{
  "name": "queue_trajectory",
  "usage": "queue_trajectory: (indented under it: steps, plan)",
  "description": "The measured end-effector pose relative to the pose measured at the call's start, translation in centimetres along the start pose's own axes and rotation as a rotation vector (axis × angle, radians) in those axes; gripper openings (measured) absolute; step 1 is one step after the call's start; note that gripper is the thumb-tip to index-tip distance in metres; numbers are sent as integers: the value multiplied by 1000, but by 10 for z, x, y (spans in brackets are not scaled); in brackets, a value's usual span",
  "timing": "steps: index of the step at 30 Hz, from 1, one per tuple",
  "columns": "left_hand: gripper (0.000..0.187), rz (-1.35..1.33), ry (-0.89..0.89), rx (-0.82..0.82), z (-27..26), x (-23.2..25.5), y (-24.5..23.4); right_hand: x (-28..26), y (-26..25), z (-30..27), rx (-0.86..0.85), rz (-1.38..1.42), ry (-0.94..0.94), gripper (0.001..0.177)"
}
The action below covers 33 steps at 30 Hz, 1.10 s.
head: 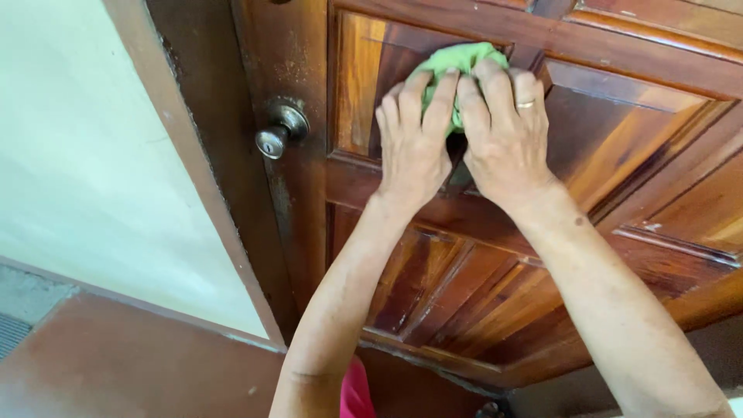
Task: Cleaning a wooden door with a green cloth.
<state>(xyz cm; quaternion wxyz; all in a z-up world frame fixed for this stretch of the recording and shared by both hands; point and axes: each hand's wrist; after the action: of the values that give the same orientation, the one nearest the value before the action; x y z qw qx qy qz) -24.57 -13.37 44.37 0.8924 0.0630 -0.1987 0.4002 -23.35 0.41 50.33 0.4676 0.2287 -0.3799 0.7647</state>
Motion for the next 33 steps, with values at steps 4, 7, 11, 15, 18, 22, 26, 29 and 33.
queue_trajectory:
  steps: [4,7,11,15,18,22,26,29,33]
  plan:
    - [54,45,25,-10,4,-23,0,-15,14,12,54,-52,40,40]
    - [50,61,-7,66,-8,-37,-18,-28,28,22,51,17,-22,41]
    - [55,186,-48,57,-1,-63,-22,-35,53,44,40,45,-60,40]
    - [45,144,-44,196,5,-64,-25,-43,74,61,29,-40,-68,39]
    - [47,105,-112,174,-12,-64,-36,-57,64,58,35,13,-59,42]
    - [60,127,-242,12,-56,-69,-56,-81,48,40,-55,210,-95,42]
    - [48,161,-218,156,-84,-90,-59,-115,59,39,-30,317,-156,41]
    - [50,175,-251,260,-106,-118,-56,-139,80,40,19,345,-180,45]
    - [49,124,-406,291,-129,-163,-43,-166,118,41,-38,371,-213,46]
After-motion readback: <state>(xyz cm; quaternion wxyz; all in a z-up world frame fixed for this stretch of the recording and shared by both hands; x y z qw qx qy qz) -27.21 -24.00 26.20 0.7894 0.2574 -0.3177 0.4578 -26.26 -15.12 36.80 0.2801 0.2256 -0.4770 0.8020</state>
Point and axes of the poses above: each hand's wrist, its own z-axis towards the middle knuckle, its own y-axis out of the palm, x = y × z, and after that the axes turned 12 degrees about -y, right-handed
